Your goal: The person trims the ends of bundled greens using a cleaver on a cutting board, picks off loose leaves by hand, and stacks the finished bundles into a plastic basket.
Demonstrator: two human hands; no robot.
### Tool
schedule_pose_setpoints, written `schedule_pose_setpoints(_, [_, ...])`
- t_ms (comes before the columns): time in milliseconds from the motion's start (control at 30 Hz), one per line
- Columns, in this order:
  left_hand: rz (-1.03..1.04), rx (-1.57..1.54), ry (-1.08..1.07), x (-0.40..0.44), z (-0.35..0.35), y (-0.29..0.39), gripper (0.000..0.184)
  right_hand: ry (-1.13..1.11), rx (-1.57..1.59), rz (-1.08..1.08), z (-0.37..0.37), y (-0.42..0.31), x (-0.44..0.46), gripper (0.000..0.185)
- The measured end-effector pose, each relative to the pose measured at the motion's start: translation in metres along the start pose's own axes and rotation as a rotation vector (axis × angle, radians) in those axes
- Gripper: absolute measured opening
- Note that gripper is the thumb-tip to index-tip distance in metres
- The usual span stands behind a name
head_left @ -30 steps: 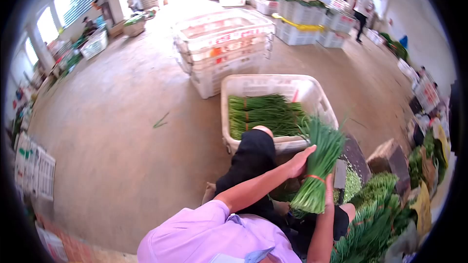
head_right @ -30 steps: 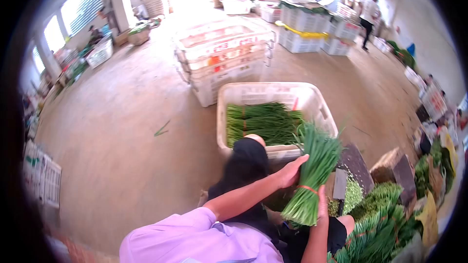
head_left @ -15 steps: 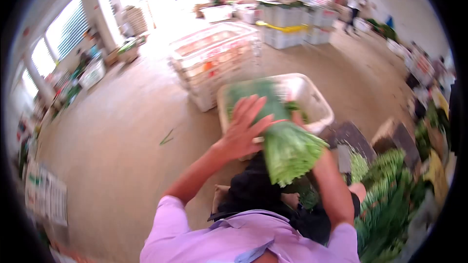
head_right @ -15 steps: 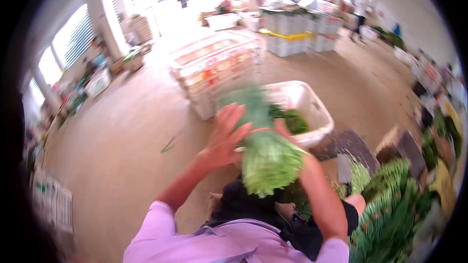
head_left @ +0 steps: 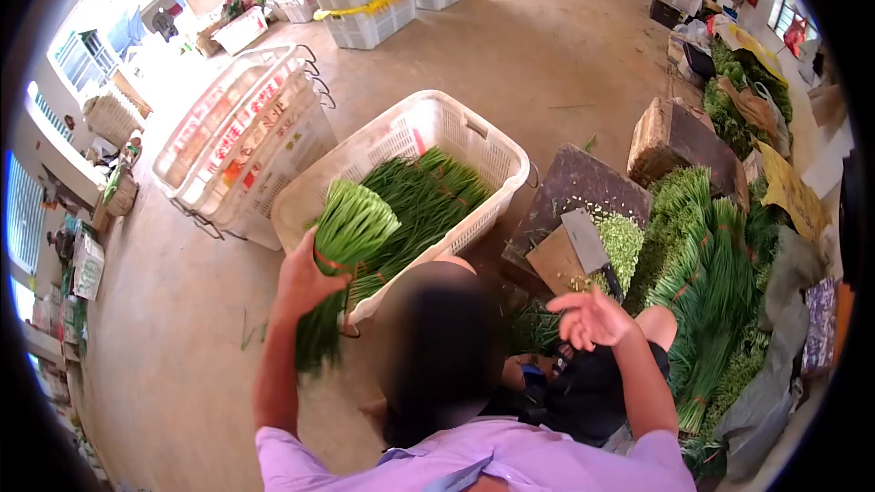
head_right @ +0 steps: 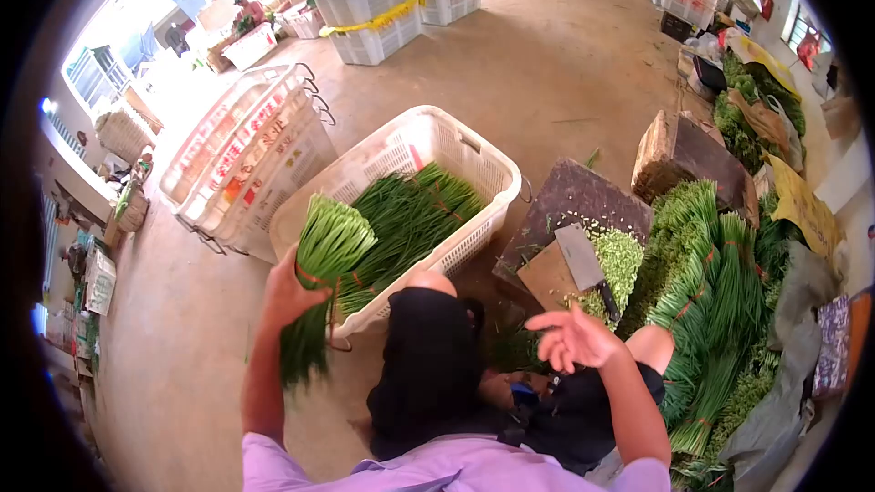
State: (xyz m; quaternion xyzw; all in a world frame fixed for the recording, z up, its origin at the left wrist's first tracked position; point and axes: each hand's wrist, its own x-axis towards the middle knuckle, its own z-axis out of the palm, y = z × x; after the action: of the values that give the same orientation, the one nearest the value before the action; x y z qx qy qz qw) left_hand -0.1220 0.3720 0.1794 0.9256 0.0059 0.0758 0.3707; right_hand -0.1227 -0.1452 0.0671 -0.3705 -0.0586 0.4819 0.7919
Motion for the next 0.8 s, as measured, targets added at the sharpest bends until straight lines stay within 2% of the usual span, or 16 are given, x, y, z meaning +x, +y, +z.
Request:
schedule_pose_setpoints(100, [0.062, 0.098, -0.145, 0.090, 0.019, -0.027, 0.071, 0.111, 0.039, -0.099, -0.027, 0.005, -0.028, 0.093])
schedule_pose_setpoints(133, [0.018, 0.176, -0.197, 0.119, 0.029, -0.031, 0.068, 0.137, 0.096, -0.123, -0.026, 0.002, -0.030, 0.091])
schedule_pose_setpoints(333, [-0.069, 0.413, -0.343, 0.238, 0.098, -0.081, 0.062, 0.266, 0.107, -0.093, -0.044, -0.001, -0.038, 0.094])
schedule_pose_setpoints(567, [-0.066, 0.621, -0.282, 0.265, 0.053, -0.085, 0.079, 0.392, 0.155, -0.054, -0.066, 0.003, -0.038, 0.097])
schedule_pose_setpoints(667, [-0.125, 0.728, -0.182, 0.257, 0.022, -0.072, 0.085, 0.394, 0.137, -0.018, -0.069, -0.003, -0.025, 0.097])
schedule_pose_setpoints(733, [-0.104, 0.779, -0.021, 0.248, 0.008, -0.069, 0.084, 0.381, 0.139, 0.012, -0.069, -0.007, -0.017, 0.097])
schedule_pose_setpoints(800, [-0.119, 0.659, -0.007, 0.241, -0.001, -0.058, 0.084, 0.375, 0.002, 0.025, -0.068, -0.015, -0.004, 0.093])
